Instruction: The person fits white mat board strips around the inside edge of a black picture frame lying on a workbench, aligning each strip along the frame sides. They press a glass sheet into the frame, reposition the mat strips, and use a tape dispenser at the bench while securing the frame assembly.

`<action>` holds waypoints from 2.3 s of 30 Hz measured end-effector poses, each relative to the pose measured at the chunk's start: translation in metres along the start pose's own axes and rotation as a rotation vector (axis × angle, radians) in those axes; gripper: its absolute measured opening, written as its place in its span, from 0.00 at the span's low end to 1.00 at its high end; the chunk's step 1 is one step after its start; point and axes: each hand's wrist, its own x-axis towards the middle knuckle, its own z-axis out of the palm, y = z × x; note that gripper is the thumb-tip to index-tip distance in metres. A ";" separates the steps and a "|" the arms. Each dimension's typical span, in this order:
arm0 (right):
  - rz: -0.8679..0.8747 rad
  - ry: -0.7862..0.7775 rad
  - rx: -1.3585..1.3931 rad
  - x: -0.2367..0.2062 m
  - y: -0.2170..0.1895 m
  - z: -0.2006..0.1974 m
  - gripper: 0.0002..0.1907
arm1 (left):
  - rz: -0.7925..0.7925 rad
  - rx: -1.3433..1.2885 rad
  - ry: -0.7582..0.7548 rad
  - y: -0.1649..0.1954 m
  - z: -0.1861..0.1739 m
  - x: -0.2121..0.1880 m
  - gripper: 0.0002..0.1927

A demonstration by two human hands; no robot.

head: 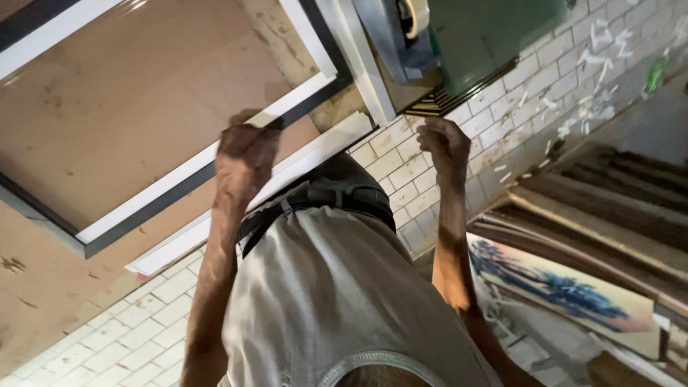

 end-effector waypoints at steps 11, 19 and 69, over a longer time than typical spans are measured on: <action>-0.235 -0.020 -0.034 0.023 0.021 0.040 0.12 | 0.192 0.047 -0.175 0.020 0.033 0.035 0.06; -0.065 0.045 0.144 0.098 -0.016 -0.010 0.16 | 0.107 0.003 -0.070 -0.005 0.024 0.042 0.11; -0.202 0.044 0.129 0.028 -0.071 0.052 0.25 | -0.363 0.001 0.209 -0.132 -0.009 0.170 0.22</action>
